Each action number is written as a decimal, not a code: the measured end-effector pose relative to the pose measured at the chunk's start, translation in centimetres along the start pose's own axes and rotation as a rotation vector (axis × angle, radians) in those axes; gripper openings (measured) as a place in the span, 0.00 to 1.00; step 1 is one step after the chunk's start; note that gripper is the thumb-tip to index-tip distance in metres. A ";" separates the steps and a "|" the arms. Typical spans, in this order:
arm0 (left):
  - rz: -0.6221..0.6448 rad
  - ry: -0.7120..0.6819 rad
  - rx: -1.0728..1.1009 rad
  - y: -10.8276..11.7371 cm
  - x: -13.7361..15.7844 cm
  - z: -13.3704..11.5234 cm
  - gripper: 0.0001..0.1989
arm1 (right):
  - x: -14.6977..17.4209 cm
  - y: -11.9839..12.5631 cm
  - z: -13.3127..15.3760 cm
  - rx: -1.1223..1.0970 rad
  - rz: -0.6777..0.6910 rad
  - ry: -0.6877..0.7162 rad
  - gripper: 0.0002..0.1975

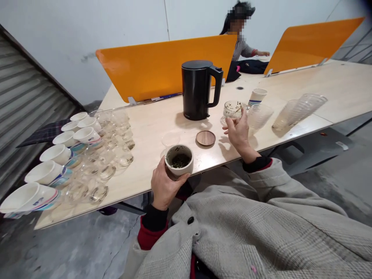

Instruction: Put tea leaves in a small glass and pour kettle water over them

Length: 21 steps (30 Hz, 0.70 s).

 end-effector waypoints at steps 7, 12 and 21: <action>-0.043 -0.072 0.008 -0.2 0.0 0.3 0.48 | -2.7 -0.8 0.7 -0.162 -0.046 -0.131 0.40; -0.029 -0.065 0.033 0.0 0.1 0.0 0.49 | -4.7 -0.7 0.7 -0.157 -0.087 -0.156 0.13; -0.034 -0.096 0.103 0.2 0.2 -0.3 0.50 | -3.0 0.2 4.0 -0.096 -0.211 0.001 0.06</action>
Point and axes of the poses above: each hand's wrist, its own x-axis away from the middle knuckle, its own y-axis out of the back of the hand, z = x × y, the point moved 1 cm from there along -x, towards the middle knuckle, and after that the axes turned 7 degrees about z, right-handed, at the moved point
